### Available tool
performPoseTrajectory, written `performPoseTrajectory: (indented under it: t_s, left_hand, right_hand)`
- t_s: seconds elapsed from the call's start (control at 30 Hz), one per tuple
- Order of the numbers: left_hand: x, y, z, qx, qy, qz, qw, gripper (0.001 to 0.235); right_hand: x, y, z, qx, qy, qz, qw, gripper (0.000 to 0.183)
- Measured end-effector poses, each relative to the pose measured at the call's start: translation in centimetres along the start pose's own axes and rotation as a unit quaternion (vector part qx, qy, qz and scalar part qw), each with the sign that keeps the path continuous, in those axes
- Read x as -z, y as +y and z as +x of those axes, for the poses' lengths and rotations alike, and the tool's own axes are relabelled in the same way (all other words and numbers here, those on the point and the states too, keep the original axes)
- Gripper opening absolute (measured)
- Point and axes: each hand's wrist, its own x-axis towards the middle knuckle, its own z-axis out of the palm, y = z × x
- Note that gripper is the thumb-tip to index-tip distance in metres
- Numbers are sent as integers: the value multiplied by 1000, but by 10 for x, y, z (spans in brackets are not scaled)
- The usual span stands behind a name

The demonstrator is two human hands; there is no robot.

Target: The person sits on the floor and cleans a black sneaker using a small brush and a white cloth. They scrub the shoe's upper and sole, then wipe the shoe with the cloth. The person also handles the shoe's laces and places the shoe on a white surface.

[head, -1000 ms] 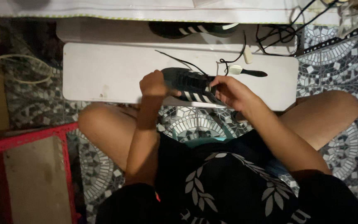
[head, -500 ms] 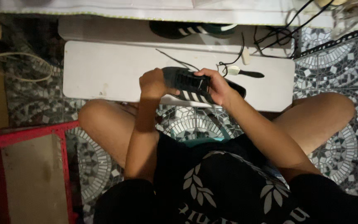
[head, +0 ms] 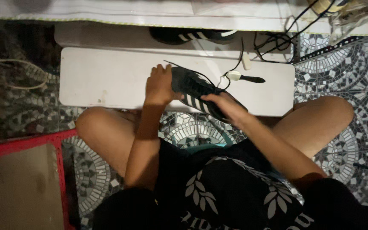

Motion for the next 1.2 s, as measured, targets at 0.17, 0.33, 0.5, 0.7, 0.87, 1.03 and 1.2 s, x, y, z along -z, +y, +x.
performPoseTrajectory:
  t_s: [0.17,0.33,0.5,0.7,0.87,1.03,1.2]
  left_hand:
    - [-18,11,5,-185,2,-38,982,123]
    - [-9,58,-14,-270,-40,-101,957,115]
    - [-47,59,-5,-274,-18,-39,961,105]
    - [-26,62,-5,-284,-8,-93,954,88]
    - [-9,63,-7,-282,-15,-114,953,69]
    - [-5,55,-6,-268,5,-113,957,57]
    - [-7,48,-12,-311,60,-143,938,31]
  right_hand:
    - [-17,-28,-23,-17,2,15,1000,76]
    - [25,-29,-54,77,-104,26,991,60]
    - [89,-2,-51,307,17,-121,944,29]
    - [98,-3,5,463,14,-301,834,54]
    - [101,-20,16,423,-25,-431,797,30]
    - [106,-13,25,372,-31,-551,746,62]
    - [126,-64,-43,505,-33,-408,760,40]
